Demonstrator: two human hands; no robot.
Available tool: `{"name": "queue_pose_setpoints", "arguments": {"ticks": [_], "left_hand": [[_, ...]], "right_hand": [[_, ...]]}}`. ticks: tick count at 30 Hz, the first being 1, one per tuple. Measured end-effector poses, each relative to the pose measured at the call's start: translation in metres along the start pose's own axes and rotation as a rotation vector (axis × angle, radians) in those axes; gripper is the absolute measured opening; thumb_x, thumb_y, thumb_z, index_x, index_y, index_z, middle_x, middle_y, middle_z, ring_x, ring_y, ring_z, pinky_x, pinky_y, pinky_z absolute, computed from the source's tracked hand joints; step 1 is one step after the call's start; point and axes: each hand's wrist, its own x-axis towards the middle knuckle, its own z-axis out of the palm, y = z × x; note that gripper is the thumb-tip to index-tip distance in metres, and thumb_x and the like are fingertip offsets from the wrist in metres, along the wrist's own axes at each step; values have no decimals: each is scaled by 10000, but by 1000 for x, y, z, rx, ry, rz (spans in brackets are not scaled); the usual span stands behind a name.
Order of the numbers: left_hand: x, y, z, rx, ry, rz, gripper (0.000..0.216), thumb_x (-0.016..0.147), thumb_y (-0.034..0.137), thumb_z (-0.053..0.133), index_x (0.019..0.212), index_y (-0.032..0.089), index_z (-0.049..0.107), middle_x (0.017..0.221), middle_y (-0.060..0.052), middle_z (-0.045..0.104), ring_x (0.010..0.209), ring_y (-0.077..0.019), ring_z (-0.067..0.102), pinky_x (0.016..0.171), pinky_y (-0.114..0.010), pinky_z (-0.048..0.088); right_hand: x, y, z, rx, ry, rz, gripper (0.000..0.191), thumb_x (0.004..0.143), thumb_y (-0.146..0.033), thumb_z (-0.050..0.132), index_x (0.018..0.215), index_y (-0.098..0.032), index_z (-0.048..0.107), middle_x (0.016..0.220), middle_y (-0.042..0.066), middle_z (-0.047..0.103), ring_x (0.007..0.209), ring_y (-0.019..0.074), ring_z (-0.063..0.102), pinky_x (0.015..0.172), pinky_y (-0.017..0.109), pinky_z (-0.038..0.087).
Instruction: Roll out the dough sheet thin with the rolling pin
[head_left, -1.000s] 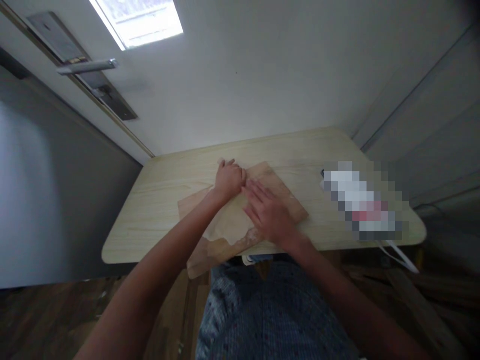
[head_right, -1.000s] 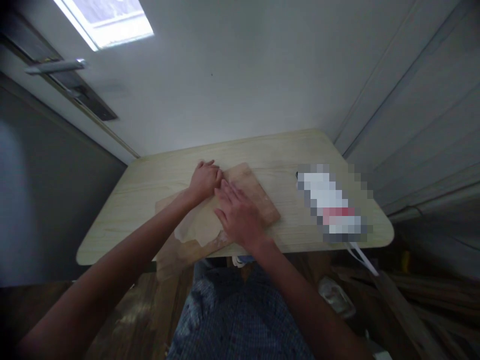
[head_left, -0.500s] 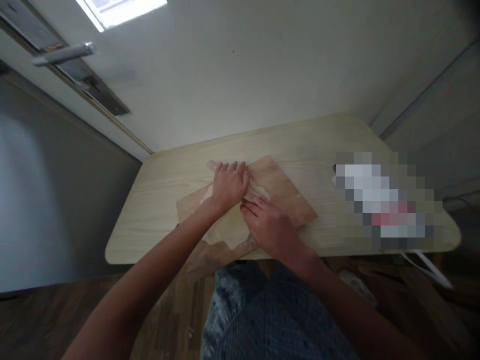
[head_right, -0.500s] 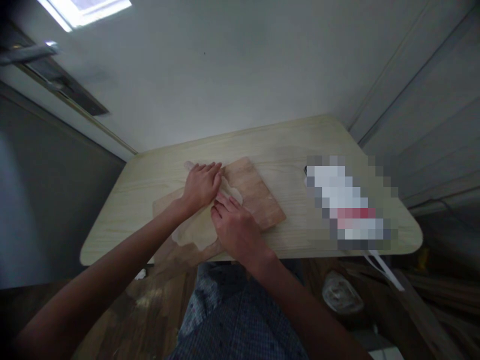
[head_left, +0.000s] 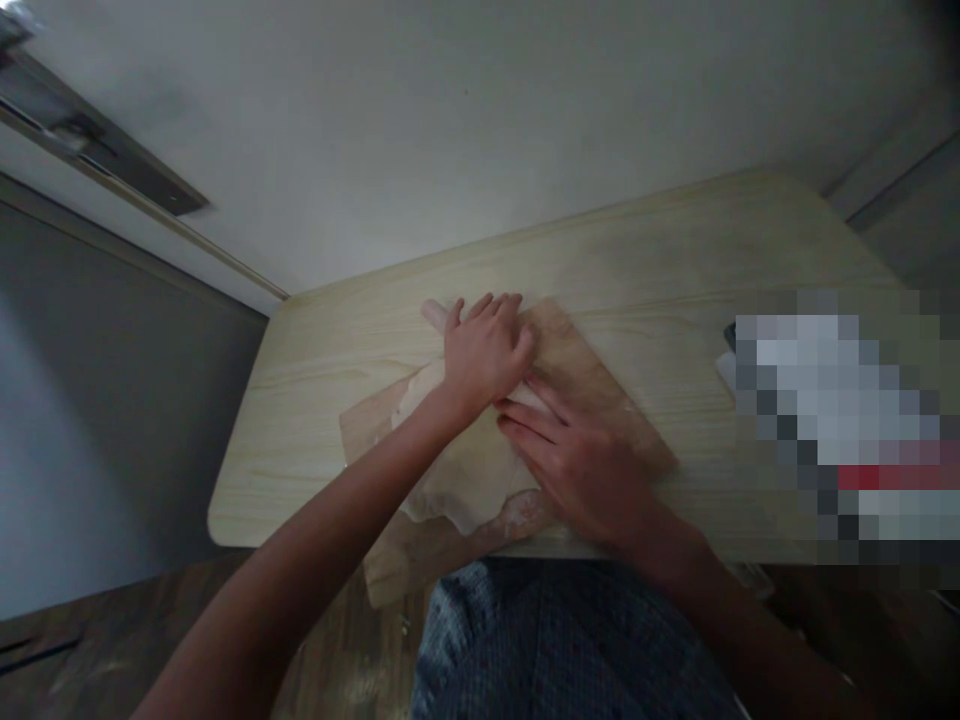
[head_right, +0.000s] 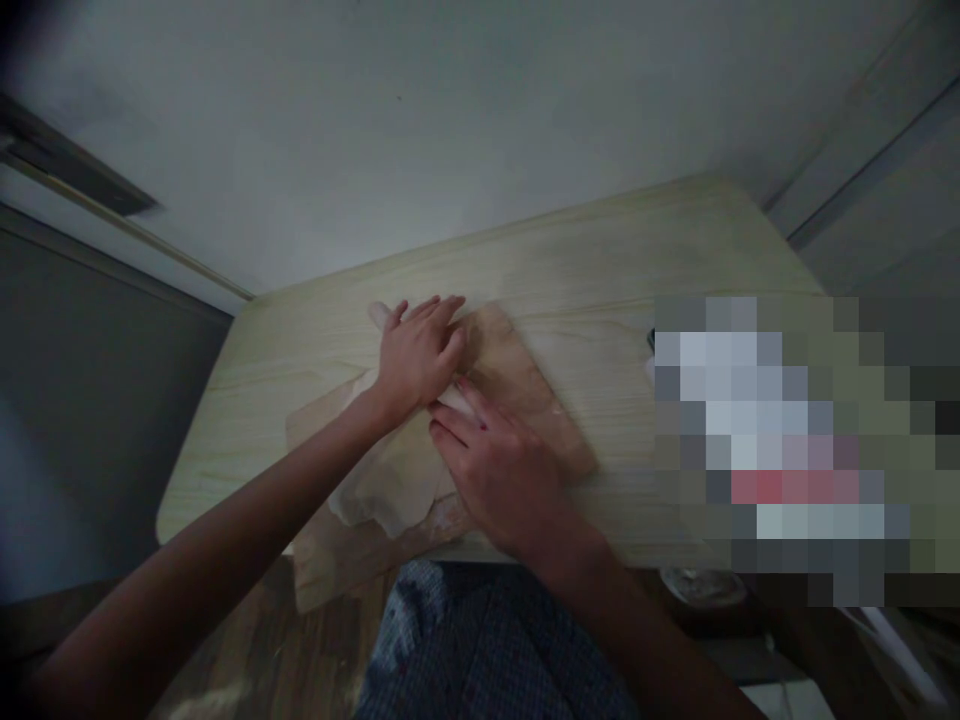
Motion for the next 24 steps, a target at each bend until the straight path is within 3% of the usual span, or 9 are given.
{"name": "queue_pose_setpoints", "arguments": {"ticks": [6, 12, 19, 24], "left_hand": [[25, 13, 8, -1, -36, -41, 351, 882, 355, 325, 1079, 184, 561, 1022, -52, 666, 1004, -202, 584, 1071, -455, 194], [49, 29, 13, -36, -72, 60, 318, 863, 347, 379, 998, 131, 570, 976, -93, 653, 933, -219, 596, 940, -381, 371], [53, 28, 14, -43, -68, -4, 323, 863, 298, 361, 1005, 111, 582, 997, -125, 642, 945, -240, 590, 786, -342, 455], [52, 29, 15, -21, -7, -33, 297, 828, 212, 372, 963, 105, 614, 976, -136, 650, 916, -243, 601, 770, -346, 459]], "right_hand": [[-1, 17, -1, 78, 17, 15, 442, 838, -76, 366, 1240, -178, 519, 1318, 44, 508, 1231, 220, 423, 1026, 430, 378], [-3, 24, 3, 54, 121, 118, 484, 852, -87, 321, 1326, -148, 395, 1296, 111, 506, 1213, 211, 440, 1005, 414, 393], [-3, 22, 8, 114, 194, 156, 459, 879, -131, 300, 1338, -148, 310, 1294, 133, 486, 1216, 210, 434, 989, 437, 388], [-3, 21, 7, 125, 238, 220, 464, 882, -175, 289, 1345, -139, 286, 1307, 151, 472, 1230, 240, 422, 946, 461, 413]]}}
